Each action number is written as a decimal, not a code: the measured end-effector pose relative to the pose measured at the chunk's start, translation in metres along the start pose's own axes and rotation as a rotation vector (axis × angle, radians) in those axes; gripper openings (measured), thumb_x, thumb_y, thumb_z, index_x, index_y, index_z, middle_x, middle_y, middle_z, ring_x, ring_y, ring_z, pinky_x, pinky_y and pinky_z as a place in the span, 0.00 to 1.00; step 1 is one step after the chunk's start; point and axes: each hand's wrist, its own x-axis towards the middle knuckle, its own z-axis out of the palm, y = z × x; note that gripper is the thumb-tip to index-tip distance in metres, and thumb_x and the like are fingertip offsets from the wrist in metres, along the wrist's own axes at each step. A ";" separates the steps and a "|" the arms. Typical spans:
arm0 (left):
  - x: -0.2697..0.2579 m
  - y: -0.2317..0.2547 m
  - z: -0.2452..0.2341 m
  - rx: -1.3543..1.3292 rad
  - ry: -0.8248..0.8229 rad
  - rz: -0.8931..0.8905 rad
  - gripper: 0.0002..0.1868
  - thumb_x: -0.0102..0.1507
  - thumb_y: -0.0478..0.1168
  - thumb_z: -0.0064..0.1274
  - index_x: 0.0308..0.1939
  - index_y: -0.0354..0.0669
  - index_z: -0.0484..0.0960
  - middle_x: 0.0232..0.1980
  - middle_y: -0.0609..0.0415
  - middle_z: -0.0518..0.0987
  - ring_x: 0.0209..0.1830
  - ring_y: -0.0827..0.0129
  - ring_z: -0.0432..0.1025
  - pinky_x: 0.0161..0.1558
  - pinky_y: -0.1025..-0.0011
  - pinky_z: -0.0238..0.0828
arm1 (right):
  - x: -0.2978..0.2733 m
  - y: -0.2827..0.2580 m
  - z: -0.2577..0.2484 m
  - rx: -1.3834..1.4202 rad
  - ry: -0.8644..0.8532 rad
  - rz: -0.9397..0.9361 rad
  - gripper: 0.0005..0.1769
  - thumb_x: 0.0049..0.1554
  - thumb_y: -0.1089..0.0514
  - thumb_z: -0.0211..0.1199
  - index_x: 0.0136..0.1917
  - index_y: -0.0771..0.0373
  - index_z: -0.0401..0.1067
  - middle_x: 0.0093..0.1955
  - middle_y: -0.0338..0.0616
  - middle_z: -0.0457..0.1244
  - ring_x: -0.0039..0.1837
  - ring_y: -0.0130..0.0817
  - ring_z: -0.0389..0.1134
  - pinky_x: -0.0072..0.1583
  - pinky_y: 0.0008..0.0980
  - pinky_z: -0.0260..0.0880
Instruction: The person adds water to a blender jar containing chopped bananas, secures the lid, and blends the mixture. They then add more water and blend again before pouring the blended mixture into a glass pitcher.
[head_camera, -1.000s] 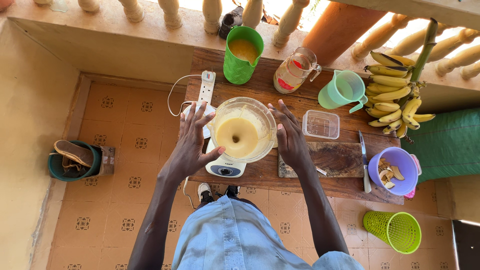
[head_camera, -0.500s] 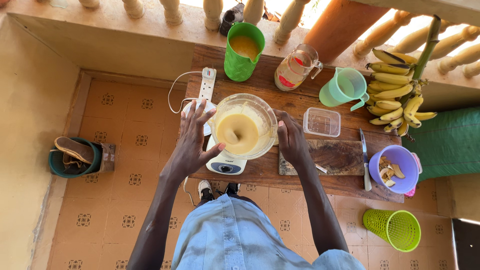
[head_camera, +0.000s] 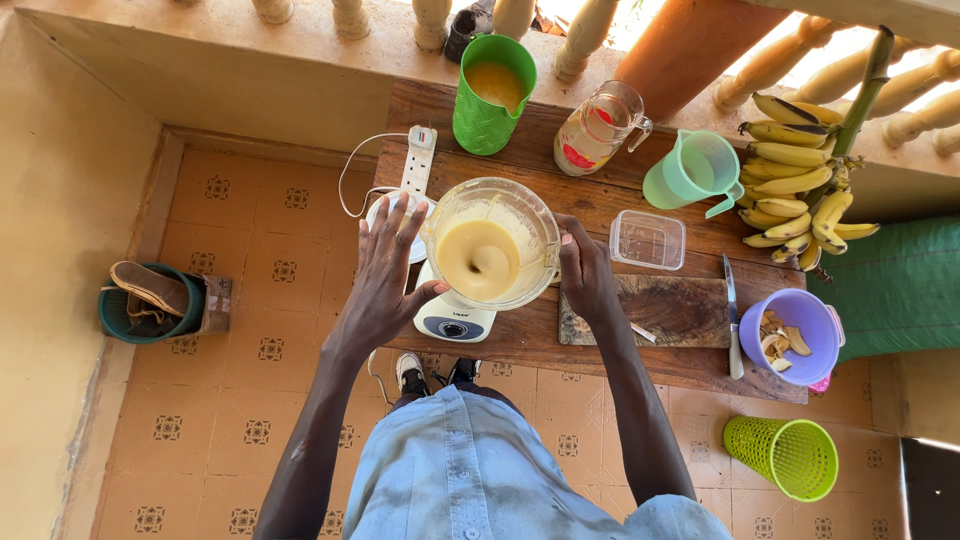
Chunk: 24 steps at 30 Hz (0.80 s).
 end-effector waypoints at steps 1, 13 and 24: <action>0.000 0.000 0.000 0.001 0.000 -0.001 0.55 0.62 0.78 0.37 0.83 0.50 0.49 0.86 0.40 0.44 0.87 0.42 0.32 0.80 0.37 0.21 | 0.000 -0.001 0.000 0.000 -0.002 0.009 0.25 0.70 0.49 0.39 0.66 0.69 0.68 0.40 0.54 0.70 0.42 0.36 0.71 0.48 0.37 0.69; 0.002 0.009 -0.007 0.048 0.013 0.036 0.51 0.64 0.72 0.45 0.82 0.51 0.50 0.86 0.39 0.43 0.87 0.42 0.33 0.80 0.38 0.22 | 0.002 0.001 0.000 -0.055 -0.002 0.124 0.26 0.67 0.49 0.39 0.65 0.66 0.69 0.34 0.56 0.67 0.37 0.42 0.70 0.46 0.41 0.69; 0.010 0.016 -0.007 0.010 0.022 0.059 0.49 0.65 0.71 0.43 0.81 0.51 0.52 0.86 0.40 0.43 0.87 0.43 0.33 0.80 0.40 0.23 | 0.001 -0.012 0.000 -0.111 0.083 -0.107 0.27 0.68 0.54 0.40 0.76 0.66 0.62 0.55 0.59 0.68 0.55 0.50 0.70 0.61 0.47 0.68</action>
